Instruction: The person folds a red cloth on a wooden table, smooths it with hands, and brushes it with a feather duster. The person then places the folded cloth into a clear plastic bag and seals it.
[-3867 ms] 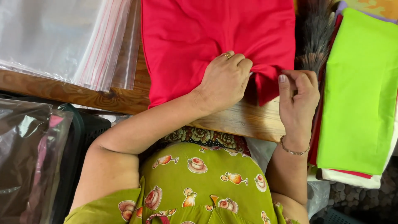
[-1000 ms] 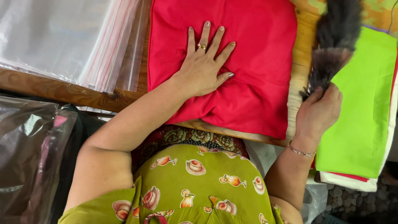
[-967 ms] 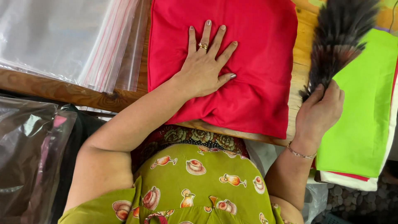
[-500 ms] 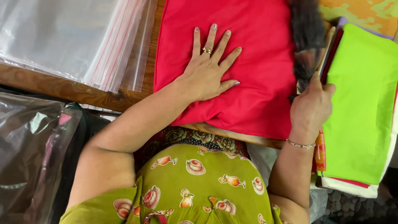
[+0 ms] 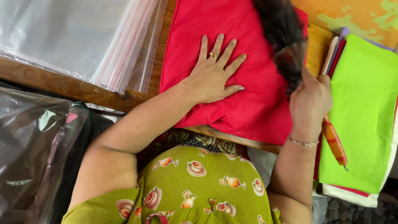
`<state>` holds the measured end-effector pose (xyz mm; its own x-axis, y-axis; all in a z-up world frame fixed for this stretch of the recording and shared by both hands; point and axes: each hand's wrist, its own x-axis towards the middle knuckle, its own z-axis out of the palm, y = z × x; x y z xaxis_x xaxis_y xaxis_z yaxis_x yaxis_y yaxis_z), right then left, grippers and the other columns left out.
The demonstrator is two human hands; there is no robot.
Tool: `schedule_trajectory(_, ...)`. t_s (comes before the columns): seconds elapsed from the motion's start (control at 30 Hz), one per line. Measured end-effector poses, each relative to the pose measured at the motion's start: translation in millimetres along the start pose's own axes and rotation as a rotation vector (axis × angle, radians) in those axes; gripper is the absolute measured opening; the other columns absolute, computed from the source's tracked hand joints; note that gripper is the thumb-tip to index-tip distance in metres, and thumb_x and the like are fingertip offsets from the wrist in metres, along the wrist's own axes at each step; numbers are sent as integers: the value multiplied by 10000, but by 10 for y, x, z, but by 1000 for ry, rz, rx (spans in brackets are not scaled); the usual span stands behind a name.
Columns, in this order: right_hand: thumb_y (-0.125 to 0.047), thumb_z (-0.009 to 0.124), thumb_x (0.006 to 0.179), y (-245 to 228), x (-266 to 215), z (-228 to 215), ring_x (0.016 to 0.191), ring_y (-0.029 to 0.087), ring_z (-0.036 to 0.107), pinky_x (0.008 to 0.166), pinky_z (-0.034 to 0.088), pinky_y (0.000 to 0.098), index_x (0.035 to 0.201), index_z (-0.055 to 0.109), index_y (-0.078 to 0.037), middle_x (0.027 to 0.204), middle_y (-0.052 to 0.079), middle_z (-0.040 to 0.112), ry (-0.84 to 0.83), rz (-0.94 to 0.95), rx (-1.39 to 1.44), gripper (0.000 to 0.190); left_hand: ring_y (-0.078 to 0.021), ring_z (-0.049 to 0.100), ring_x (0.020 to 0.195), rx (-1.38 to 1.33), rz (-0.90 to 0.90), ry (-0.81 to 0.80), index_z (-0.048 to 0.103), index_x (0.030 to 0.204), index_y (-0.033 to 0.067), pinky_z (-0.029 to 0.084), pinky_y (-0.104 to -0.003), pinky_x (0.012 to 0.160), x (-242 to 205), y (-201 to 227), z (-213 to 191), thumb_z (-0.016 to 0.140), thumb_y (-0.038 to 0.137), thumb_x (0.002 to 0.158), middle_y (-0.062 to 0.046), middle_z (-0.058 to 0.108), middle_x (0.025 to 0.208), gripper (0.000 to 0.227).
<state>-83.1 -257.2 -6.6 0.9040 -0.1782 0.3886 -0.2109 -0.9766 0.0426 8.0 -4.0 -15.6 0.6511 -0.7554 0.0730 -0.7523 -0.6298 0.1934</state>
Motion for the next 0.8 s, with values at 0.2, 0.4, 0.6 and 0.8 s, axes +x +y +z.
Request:
schedule_trajectory(0.2,31,582,850,-519,-121,-436,676,322,556,587,472,423,1237,678,-48,889,108,485,24,-159,211,406,-495,94,1351,-64,23,31,310,1431,161,-44,-698,1033,38,-6,138,263,703,874,-219,251,1466,779)
schedule_trajectory(0.4,-60,559,910,-643,159,-244,587,318,554,444,443,460,1204,698,-164,835,62,468,-88,-281,205,342,-531,137,1315,-135,99,189,374,1412,85,12,-678,1055,29,-71,234,382,622,905,-292,275,1432,738)
schedule_trajectory(0.6,-20,596,822,-521,343,-320,634,316,586,495,462,442,1191,726,-137,861,70,524,66,-237,91,408,-506,120,1348,-118,82,140,326,1438,142,-9,-691,1036,17,-78,141,307,701,879,-241,272,1469,790)
schedule_trajectory(0.8,58,577,831,-806,359,-409,723,258,566,595,465,389,1163,687,-50,840,69,528,-198,-392,497,366,-418,198,1319,-130,59,37,381,1378,205,59,-636,1031,87,-33,210,347,705,860,-161,354,1384,721)
